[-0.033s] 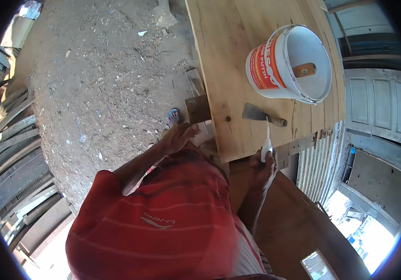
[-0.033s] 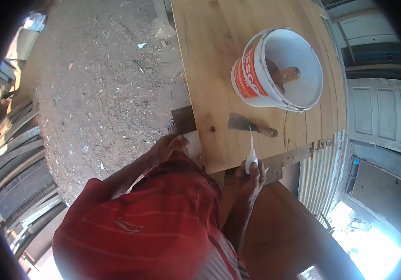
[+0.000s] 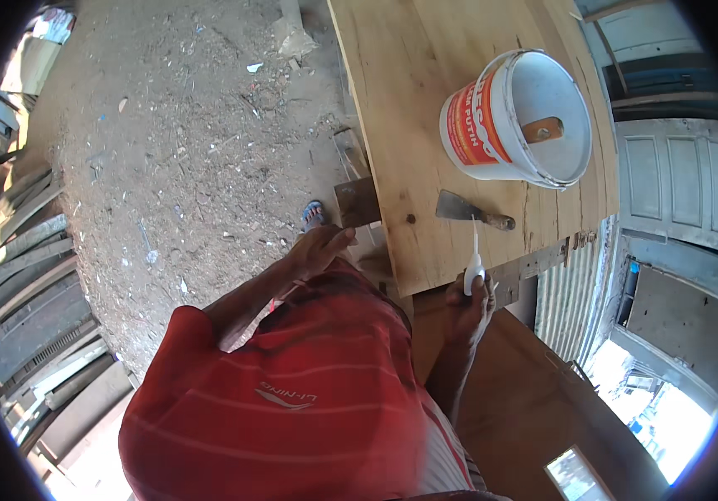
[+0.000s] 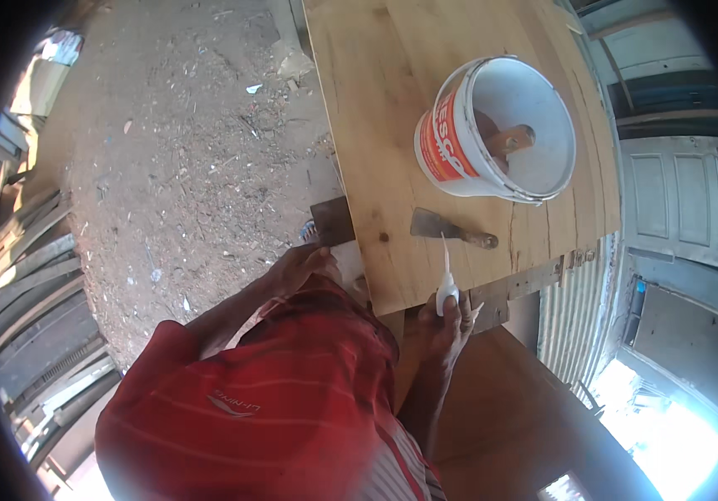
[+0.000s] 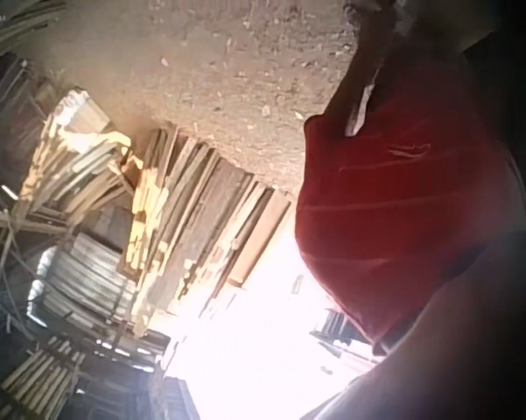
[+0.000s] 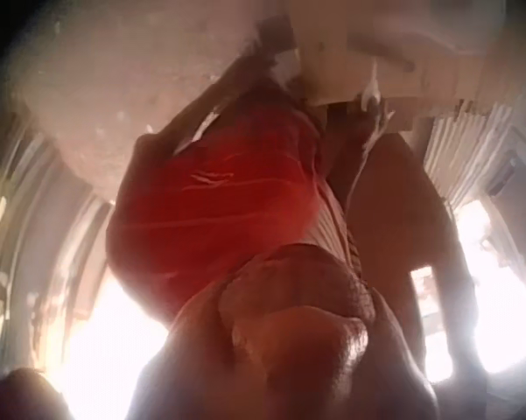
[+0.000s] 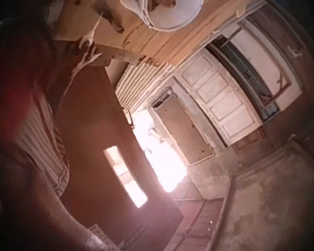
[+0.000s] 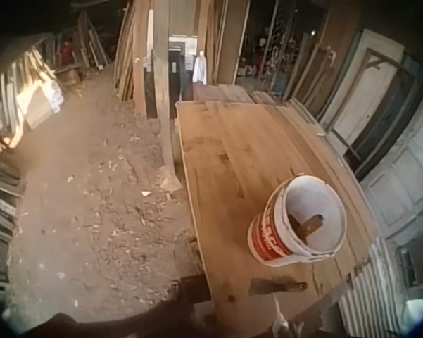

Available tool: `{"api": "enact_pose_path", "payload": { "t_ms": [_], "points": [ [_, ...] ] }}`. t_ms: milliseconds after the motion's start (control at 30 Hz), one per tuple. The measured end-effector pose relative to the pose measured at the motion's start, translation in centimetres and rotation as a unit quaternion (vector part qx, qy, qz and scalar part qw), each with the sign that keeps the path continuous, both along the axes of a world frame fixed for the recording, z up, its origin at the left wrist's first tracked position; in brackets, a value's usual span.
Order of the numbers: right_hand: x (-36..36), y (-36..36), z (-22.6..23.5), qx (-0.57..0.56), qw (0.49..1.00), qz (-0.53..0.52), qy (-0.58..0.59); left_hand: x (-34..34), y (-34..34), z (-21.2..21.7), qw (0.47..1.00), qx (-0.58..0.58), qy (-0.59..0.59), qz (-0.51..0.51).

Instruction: The person applies glue from a bottle onto the surface of a wooden board, spreading it along a crack.

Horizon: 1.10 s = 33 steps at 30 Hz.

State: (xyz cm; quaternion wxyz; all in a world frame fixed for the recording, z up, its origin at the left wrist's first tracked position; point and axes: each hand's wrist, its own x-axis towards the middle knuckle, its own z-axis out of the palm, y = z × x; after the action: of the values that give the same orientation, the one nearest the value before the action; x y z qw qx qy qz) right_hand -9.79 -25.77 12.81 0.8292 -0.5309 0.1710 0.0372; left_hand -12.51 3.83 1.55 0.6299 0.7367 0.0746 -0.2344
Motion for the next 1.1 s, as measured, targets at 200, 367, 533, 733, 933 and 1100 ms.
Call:
{"api": "enact_pose_path", "payload": {
  "t_ms": [200, 367, 533, 733, 933, 1100],
  "points": [
    [-0.8, 3.1, 1.1, 0.007, 0.999, -0.009, -0.037, 0.4, 4.9, 0.9, 0.954, 0.170, 0.042, -0.245],
    [1.2, 3.8, 1.2, -0.014, 0.999, 0.034, -0.024, -0.9, 6.8, 0.9, 0.965, 0.223, -0.039, -0.131],
    [4.6, 7.8, 2.1, 0.020, 0.995, 0.078, -0.058, 1.5, 10.1, 3.4, 0.977, 0.185, -0.020, -0.100],
    [9.8, 14.8, 1.5, 0.005, 0.997, 0.059, -0.059, 10.7, 15.3, 3.3, 0.989, 0.136, -0.022, -0.059],
    [13.9, 22.9, 0.8, 0.009, 0.999, -0.046, 0.024, 19.5, 25.4, 1.4, 0.990, 0.132, 0.014, -0.046],
    [14.9, 28.1, 1.2, -0.006, 0.996, -0.061, 0.063, 25.5, 32.2, 1.0, 0.980, 0.186, 0.061, -0.024]
  ]
}}
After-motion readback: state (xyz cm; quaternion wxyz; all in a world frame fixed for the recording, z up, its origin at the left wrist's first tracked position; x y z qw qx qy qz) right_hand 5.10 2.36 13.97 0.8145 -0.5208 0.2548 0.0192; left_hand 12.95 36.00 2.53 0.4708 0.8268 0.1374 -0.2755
